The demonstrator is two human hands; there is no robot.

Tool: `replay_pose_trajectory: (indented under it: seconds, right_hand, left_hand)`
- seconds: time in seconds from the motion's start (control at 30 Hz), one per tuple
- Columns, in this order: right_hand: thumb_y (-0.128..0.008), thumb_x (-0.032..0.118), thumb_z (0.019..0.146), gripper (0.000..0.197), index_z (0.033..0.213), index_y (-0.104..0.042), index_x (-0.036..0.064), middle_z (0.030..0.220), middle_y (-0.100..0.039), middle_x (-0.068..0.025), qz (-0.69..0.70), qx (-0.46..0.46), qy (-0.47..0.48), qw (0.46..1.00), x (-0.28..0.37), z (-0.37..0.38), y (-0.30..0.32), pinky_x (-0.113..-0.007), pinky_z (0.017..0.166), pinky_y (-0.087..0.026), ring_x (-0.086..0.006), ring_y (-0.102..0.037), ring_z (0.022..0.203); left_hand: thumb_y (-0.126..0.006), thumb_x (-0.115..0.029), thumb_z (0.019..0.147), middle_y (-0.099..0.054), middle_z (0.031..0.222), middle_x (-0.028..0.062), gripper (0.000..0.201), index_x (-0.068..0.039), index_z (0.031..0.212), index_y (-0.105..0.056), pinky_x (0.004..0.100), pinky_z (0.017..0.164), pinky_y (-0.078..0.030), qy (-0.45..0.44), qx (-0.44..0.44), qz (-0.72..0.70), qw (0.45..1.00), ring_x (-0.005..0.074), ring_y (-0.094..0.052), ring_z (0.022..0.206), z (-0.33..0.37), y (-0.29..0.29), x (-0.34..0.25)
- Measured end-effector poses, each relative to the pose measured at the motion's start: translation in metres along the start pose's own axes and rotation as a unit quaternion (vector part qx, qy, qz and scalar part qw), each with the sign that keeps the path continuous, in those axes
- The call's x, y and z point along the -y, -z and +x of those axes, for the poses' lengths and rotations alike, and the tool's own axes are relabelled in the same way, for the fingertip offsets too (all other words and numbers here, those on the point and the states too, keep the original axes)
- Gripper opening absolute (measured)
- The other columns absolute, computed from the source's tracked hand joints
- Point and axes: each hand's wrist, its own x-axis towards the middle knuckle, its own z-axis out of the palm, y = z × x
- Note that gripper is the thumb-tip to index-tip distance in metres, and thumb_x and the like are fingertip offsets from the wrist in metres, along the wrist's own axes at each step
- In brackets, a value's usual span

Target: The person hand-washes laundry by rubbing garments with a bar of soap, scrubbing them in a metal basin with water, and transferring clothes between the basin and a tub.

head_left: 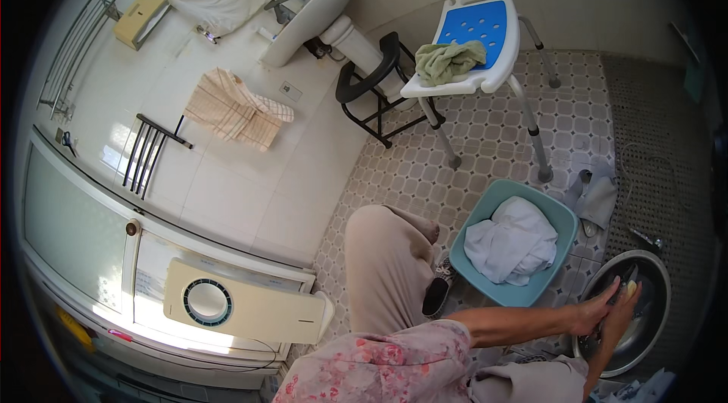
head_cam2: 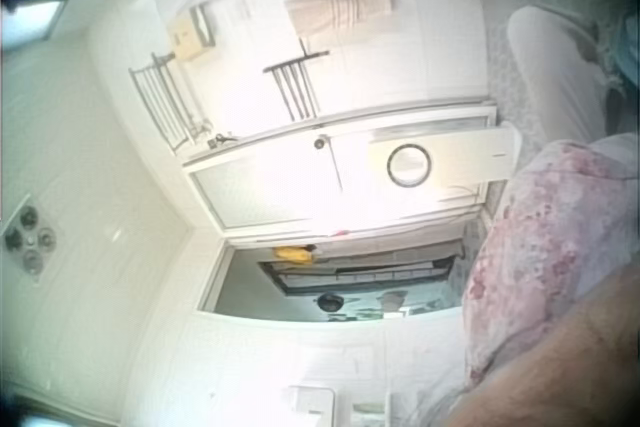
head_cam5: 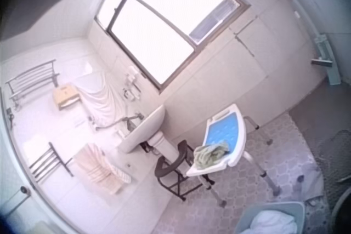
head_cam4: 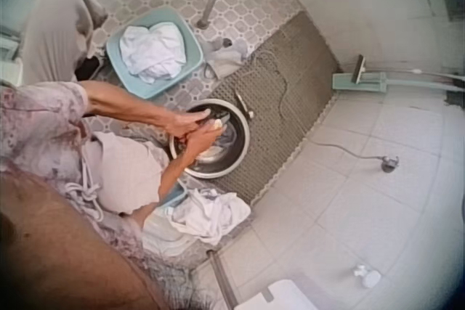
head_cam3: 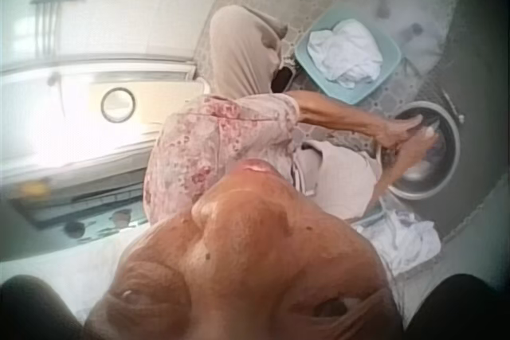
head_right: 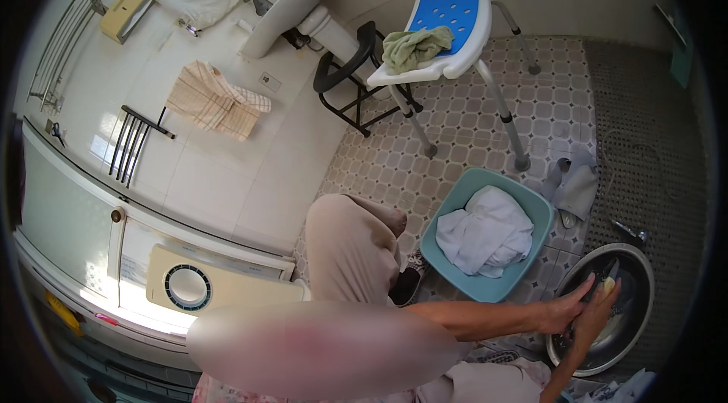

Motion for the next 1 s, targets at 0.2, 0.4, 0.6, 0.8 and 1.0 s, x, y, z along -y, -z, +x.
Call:
replay_pose_trajectory:
  seconds: [0.2, 0.4, 0.6, 0.8, 1.0]
  right_hand:
    - [-0.041, 0.042, 0.101, 0.06, 0.141, -0.037, -0.0022, 0.139, -0.046, -0.0237, 0.193, 0.051, -0.066, 0.978, -0.067, 0.006, -0.003, -0.036, 0.105, -0.035, -0.0347, -0.048, 0.126]
    - [-0.041, 0.044, 0.1, 0.06, 0.141, -0.038, -0.0001, 0.142, -0.042, -0.023, 0.016, 0.033, 0.11, 0.993, 0.007, -0.042, 0.004, -0.04, 0.109, -0.031, -0.0367, -0.041, 0.132]
    - [-0.053, 0.041, 0.095, 0.063, 0.14, -0.039, -0.001, 0.139, -0.045, -0.0236, 0.037, 0.063, 0.102, 0.992, 0.012, -0.021, 0.013, -0.04, 0.108, -0.032, -0.0378, -0.043, 0.129]
    - [-0.056, 0.034, 0.092, 0.059, 0.135, -0.043, -0.0042, 0.125, -0.054, -0.0177, 0.16, -0.039, -0.113, 0.98, -0.111, 0.015, -0.035, -0.034, 0.099, -0.039, -0.0289, -0.054, 0.114]
    - [-0.059, 0.036, 0.092, 0.052, 0.126, -0.053, -0.0033, 0.116, -0.058, -0.0116, 0.469, 0.024, -0.267, 0.841, -0.167, -0.004, -0.022, -0.034, 0.096, -0.041, -0.0215, -0.056, 0.109]
  left_hand:
    - [-0.026, -0.051, 0.102, 0.008, 0.16, 0.0034, 0.072, -0.016, 0.153, 0.01, 0.0399, 0.117, 0.006, -0.154, -0.027, 0.187, 0.97, 0.0178, 0.003, 0.146, 0.013, 0.004, 0.02]
    - [-0.045, -0.08, 0.08, -0.045, 0.139, 0.0051, 0.079, -0.017, 0.128, -0.049, 0.0389, 0.108, -0.029, -0.03, -0.01, -0.042, 0.999, 0.0215, -0.037, 0.127, 0.013, 0.019, 0.012]
    - [-0.048, -0.079, 0.08, -0.034, 0.15, 0.0084, 0.085, -0.021, 0.142, -0.041, 0.0453, 0.113, -0.019, -0.031, 0.002, -0.054, 0.998, 0.0228, -0.028, 0.138, -0.006, -0.007, 0.009]
    - [-0.042, -0.071, 0.089, -0.028, 0.153, 0.0141, 0.096, -0.002, 0.151, -0.019, 0.0385, 0.116, -0.005, -0.081, -0.086, 0.244, 0.963, 0.026, -0.015, 0.144, -0.012, -0.048, 0.0]
    - [-0.046, -0.058, 0.092, -0.048, 0.134, 0.0225, 0.083, 0.005, 0.144, -0.029, 0.0347, 0.101, -0.035, 0.009, -0.196, 0.397, 0.896, 0.0265, -0.048, 0.12, 0.01, -0.036, 0.007]
